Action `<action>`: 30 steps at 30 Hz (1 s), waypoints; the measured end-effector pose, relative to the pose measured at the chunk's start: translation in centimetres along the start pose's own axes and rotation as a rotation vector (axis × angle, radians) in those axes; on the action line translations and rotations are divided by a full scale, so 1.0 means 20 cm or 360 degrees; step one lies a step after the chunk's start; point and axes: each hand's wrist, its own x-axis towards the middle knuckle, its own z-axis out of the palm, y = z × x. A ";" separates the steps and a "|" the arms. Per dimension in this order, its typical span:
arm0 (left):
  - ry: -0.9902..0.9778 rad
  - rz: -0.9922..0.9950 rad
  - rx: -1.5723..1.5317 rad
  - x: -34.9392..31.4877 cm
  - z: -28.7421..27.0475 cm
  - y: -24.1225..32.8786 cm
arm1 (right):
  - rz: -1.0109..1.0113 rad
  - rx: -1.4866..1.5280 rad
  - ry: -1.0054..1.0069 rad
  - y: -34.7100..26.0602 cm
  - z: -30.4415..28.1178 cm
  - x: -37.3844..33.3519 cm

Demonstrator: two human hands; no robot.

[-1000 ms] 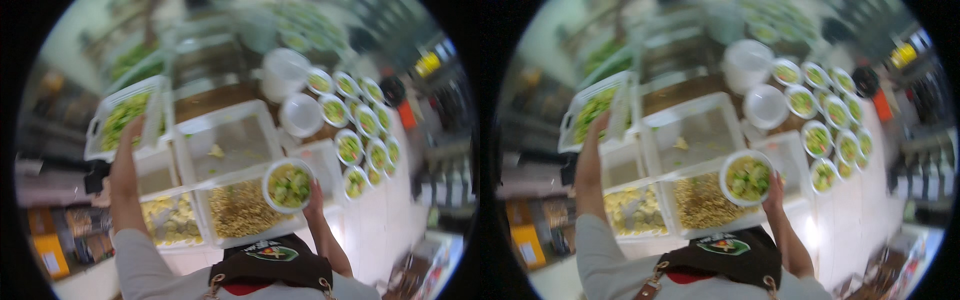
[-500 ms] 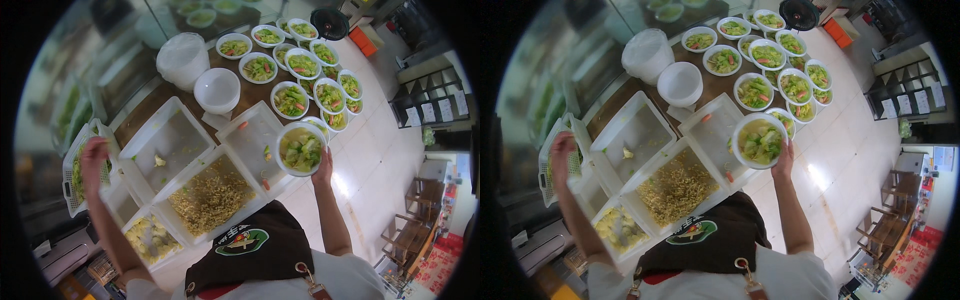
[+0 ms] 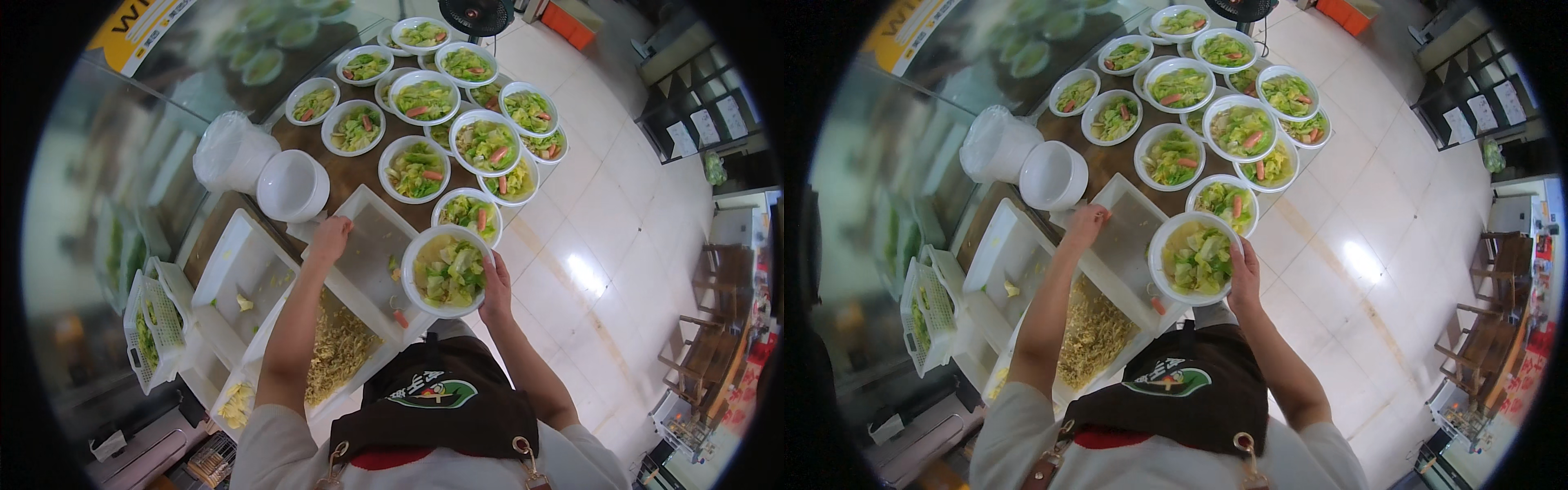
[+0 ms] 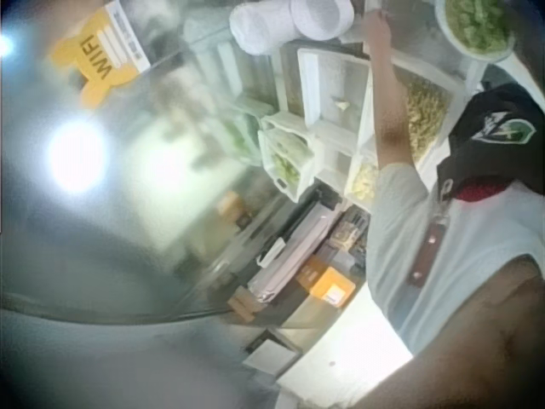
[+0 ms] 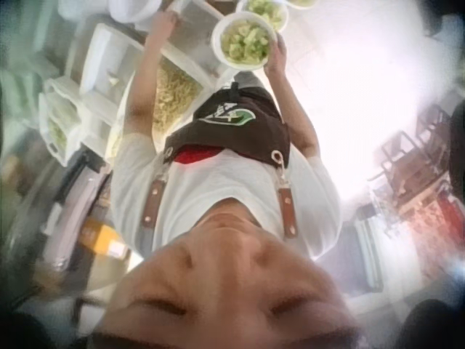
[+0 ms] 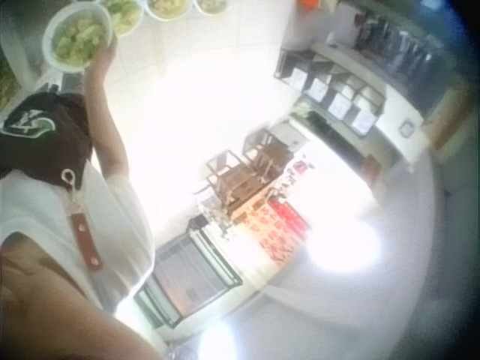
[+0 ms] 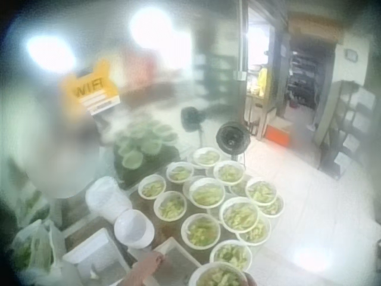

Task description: The person assembles multiple salads by placing bean sprouts, sliced potatoes, lettuce, and small sausages into individual white bowls. The person uses hands to scoop ingredients from containers and arrange them in bowls lined up on the counter.

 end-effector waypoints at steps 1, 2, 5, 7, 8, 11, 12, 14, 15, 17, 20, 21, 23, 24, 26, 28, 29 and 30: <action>-0.0009 -0.0060 0.0205 0.02 0.10 0.00 | 0.0026 0.0074 0.0051 -0.05 0.00 -0.01; -0.0013 -0.0110 0.0403 0.03 0.20 0.05 | 0.0020 0.0080 0.0078 -0.06 -0.04 -0.01; 0.0065 -0.0472 0.0629 0.09 0.38 0.14 | 0.0010 0.0074 0.0151 -0.13 -0.13 -0.01; 0.0110 -0.0607 0.0636 0.09 0.42 0.22 | 0.0002 0.0093 0.0204 -0.13 -0.20 0.00; 0.0120 -0.0595 0.0626 0.07 0.41 0.24 | -0.0004 0.0073 0.0219 -0.14 -0.23 0.00; 0.0149 -0.0476 0.0401 -0.01 0.40 0.15 | -0.0009 0.0035 0.0222 -0.16 -0.24 0.01; 0.0155 -0.0426 0.0288 -0.03 0.40 0.12 | -0.0004 0.0011 0.0219 -0.17 -0.21 0.02; -0.0029 -0.0528 -0.1002 -0.02 0.27 0.20 | 0.0001 0.0004 0.0189 -0.17 -0.20 0.05; -0.0108 -0.0570 -0.1642 -0.04 0.16 0.25 | 0.0006 0.0018 0.0147 -0.17 -0.20 0.06; -0.0069 -0.0536 -0.1843 -0.07 -0.08 0.44 | 0.0022 0.0048 0.0068 -0.16 -0.17 0.07; -0.0007 -0.0430 -0.2179 -0.10 -0.28 0.62 | 0.0044 0.0084 -0.0007 -0.17 -0.10 0.09; 0.0002 -0.0379 -0.2301 -0.11 -0.32 0.67 | 0.0058 0.0086 -0.0002 -0.16 -0.09 0.10; -0.0100 -0.0288 -0.2249 -0.13 -0.38 0.82 | 0.0092 0.0097 0.0021 -0.14 -0.06 0.10; -0.0148 -0.0241 -0.2220 -0.14 -0.39 0.89 | 0.0103 0.0112 0.0029 -0.15 -0.01 0.09; -0.0376 -0.0044 -0.2158 -0.14 -0.37 1.04 | 0.0113 0.0129 -0.0045 -0.16 0.05 0.09; -0.0257 0.0154 -0.1812 -0.15 -0.34 1.14 | 0.0101 0.0142 -0.0205 -0.16 0.08 0.08; -0.0028 0.0243 -0.1500 -0.16 -0.32 1.16 | 0.0112 0.0140 -0.0212 -0.16 0.11 0.07; 0.0194 0.0336 -0.1182 -0.17 -0.31 1.18 | 0.0111 0.0139 -0.0217 -0.18 0.12 0.08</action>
